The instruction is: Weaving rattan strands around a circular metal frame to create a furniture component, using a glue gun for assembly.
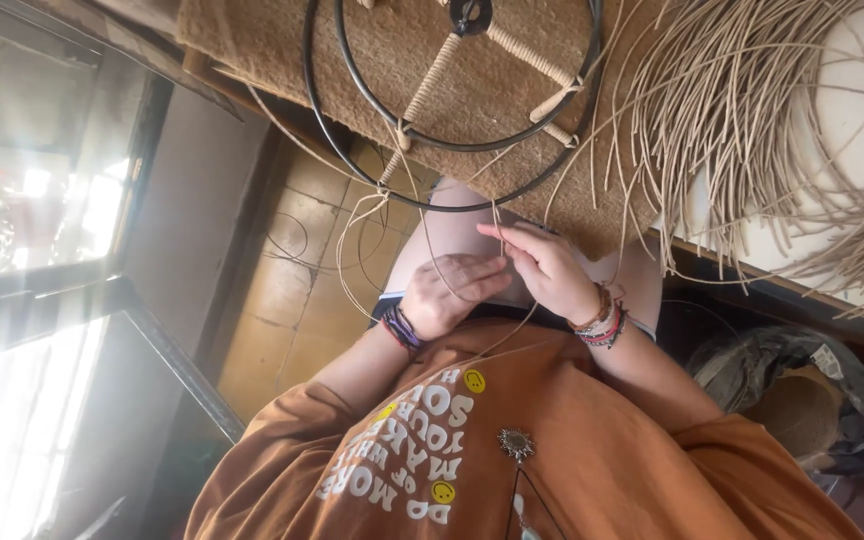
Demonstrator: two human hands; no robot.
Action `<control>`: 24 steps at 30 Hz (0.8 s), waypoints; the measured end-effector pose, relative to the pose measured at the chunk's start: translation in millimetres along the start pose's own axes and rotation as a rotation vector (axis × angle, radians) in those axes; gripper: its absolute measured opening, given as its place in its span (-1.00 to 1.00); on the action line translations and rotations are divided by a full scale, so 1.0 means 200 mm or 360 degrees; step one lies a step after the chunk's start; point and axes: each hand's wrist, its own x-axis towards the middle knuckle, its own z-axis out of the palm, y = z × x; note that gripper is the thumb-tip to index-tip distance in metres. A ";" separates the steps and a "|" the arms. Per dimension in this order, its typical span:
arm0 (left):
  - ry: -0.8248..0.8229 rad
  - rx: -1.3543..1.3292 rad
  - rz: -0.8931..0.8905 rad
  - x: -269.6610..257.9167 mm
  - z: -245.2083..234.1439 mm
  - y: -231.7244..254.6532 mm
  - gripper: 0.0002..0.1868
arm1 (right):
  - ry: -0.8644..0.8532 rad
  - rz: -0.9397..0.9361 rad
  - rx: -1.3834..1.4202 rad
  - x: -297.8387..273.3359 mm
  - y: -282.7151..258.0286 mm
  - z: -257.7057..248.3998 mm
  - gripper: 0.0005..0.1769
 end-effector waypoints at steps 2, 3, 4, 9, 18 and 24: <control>-0.0038 0.0154 0.0183 0.13 -0.03 0.01 -0.70 | 0.0023 -0.0102 -0.0120 0.00 0.04 0.03 -0.52; -0.0073 0.0307 0.0368 0.20 -0.04 0.02 -0.70 | 0.0044 -0.0205 -0.0243 -0.01 0.05 0.04 -0.48; -0.0073 0.0307 0.0365 0.24 -0.04 0.01 -0.70 | 0.0042 -0.0204 -0.0243 0.00 0.05 0.04 -0.48; -0.0109 0.0762 -0.0100 0.33 0.05 -0.16 -0.81 | 0.0649 -0.0420 -0.0984 0.02 0.13 0.08 -0.91; -0.0127 0.0628 -0.0610 0.34 0.09 -0.23 -0.90 | 0.0928 -0.0740 -0.1002 0.04 0.21 0.05 -0.88; -0.0184 0.0397 -0.0530 0.22 0.03 0.17 -0.52 | 0.0412 -0.0530 -0.1121 0.02 0.17 0.01 -0.90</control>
